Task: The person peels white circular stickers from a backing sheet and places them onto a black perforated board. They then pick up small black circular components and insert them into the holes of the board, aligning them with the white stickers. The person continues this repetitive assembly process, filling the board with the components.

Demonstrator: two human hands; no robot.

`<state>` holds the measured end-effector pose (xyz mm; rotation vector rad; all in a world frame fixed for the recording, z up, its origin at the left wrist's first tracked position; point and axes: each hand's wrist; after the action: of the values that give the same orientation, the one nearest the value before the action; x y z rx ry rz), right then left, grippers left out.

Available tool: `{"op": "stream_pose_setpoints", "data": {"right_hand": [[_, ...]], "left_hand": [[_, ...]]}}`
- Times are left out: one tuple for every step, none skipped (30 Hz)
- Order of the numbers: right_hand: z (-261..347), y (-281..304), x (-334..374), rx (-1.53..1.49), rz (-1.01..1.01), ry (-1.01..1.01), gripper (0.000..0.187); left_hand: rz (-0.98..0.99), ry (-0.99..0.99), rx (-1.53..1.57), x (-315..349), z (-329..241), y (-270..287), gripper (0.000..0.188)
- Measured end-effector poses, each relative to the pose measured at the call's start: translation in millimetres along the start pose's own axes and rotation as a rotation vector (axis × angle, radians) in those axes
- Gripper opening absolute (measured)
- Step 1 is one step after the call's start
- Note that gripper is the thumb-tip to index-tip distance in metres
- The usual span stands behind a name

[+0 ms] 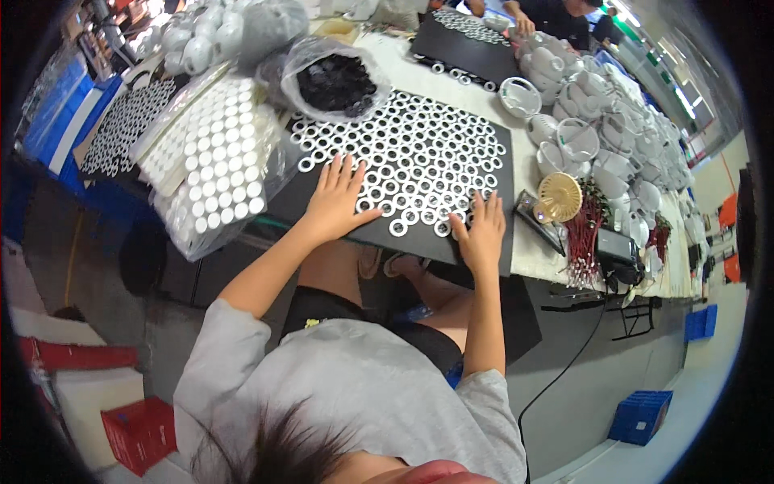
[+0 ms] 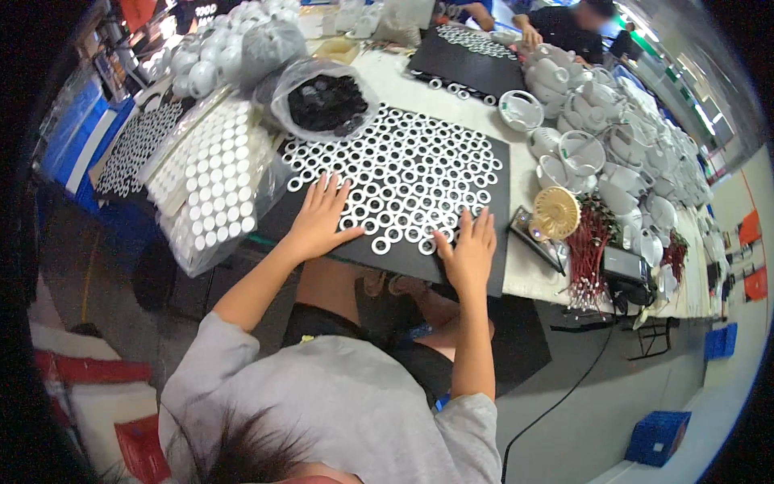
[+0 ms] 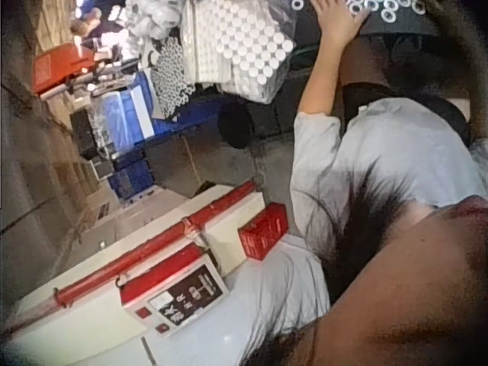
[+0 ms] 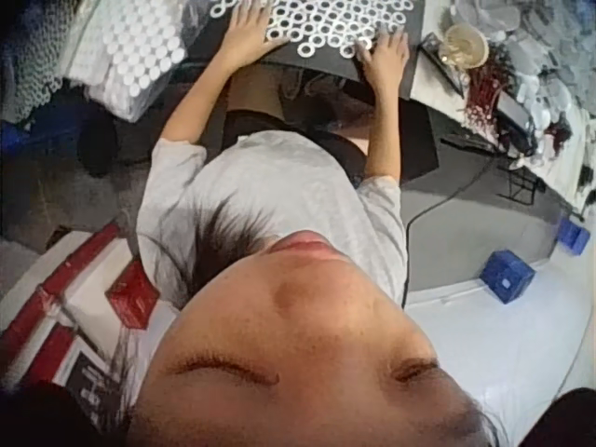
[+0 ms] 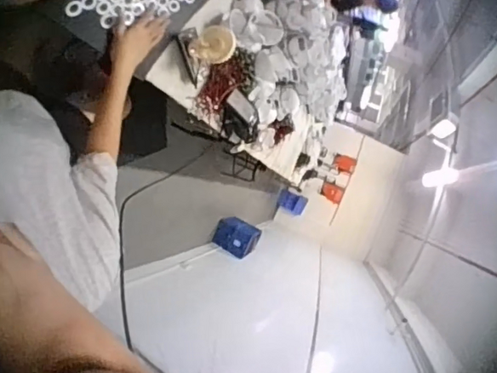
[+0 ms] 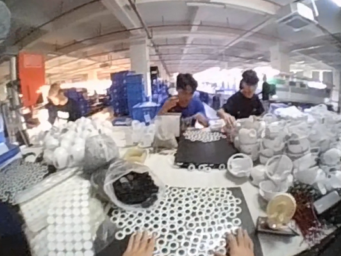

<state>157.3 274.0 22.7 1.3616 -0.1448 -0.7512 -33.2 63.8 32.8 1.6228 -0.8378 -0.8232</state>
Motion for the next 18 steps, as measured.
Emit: {"op": "stream_pose_setpoints", "data": {"right_hand": [[-1.0, -1.1, 0.3, -0.011, -0.013, 0.002, 0.068], [-1.6, -0.4, 1.1, -0.039, -0.03, 0.005, 0.067], [-1.4, -0.2, 1.3, -0.062, -0.078, 0.05, 0.067], [0.1, -0.3, 1.9, -0.086, -0.125, 0.094, 0.066], [6.4, 1.1, 2.1, -0.108, -0.133, 0.116, 0.068], [15.0, 2.5, 4.0, -0.095, -0.116, 0.145, 0.069], [25.4, 3.6, 7.6, -0.081, -0.101, 0.175, 0.07], [35.1, 4.3, 10.0, -0.067, -0.091, 0.2, 0.072], [43.8, 4.0, 12.3, -0.064, -0.068, 0.223, 0.077], [53.8, 6.6, 14.1, -0.058, -0.02, 0.231, 0.081], [58.3, 4.3, 15.8, -0.045, 0.004, 0.241, 0.082], [61.8, 2.2, 17.1, -0.031, 0.028, 0.25, 0.083], [65.0, 0.6, 16.9, -0.02, 0.036, 0.255, 0.083], [66.2, 0.2, 16.5, -0.021, 0.042, 0.249, 0.083], [66.9, -0.1, 16.2, -0.022, 0.048, 0.242, 0.083], [67.4, -0.4, 16.0, -0.022, 0.055, 0.236, 0.082], [66.9, -1.3, 16.0, -0.022, 0.058, 0.231, 0.082], [66.3, -2.6, 16.2, -0.021, 0.062, 0.225, 0.082]], "left_hand": [[-0.017, 0.006, -0.025, -1.3, 0.4, -4.5, 0.089], [-0.021, 0.0, -0.022, -3.4, -2.1, -6.2, 0.088], [-0.012, 0.002, -0.016, -4.9, -4.1, -5.3, 0.087], [-0.003, 0.004, -0.01, -5.3, -6.0, -5.0, 0.087], [-0.032, 0.0, -0.005, -6.5, -6.0, -7.8, 0.087], [-0.054, 0.009, 0.005, -6.7, -7.1, -10.3, 0.087], [-0.135, -0.006, 0.04, -6.3, -6.0, -16.4, 0.087], [-0.218, -0.027, 0.071, -7.4, -4.9, -18.7, 0.087], [-0.236, -0.025, 0.12, -6.1, -4.1, -16.0, 0.087], [-0.268, -0.014, 0.137, -6.7, 1.5, -17.9, 0.087], [-0.273, 0.024, 0.148, -7.5, 5.4, -16.8, 0.086], [-0.277, 0.061, 0.158, -7.8, 9.7, -14.5, 0.086], [-0.251, 0.103, 0.127, -6.2, 14.4, -10.7, 0.086], [-0.245, 0.135, 0.097, -4.8, 20.1, -9.0, 0.086], [-0.24, 0.164, 0.088, -3.1, 25.5, -7.6, 0.086], [-0.235, 0.192, 0.08, -1.6, 30.4, -6.2, 0.086], [-0.23, 0.217, 0.091, -0.6, 34.1, -5.2, 0.085], [-0.225, 0.241, 0.101, 0.2, 37.3, -3.7, 0.084]]}}
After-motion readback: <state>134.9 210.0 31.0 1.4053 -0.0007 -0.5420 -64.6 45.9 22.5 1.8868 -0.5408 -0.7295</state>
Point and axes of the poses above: each hand's wrist, its own x-axis away from the middle knuckle, its own y-axis out of the back of the hand, z = x × y, and after that the axes turned 2 degrees about z, right-handed
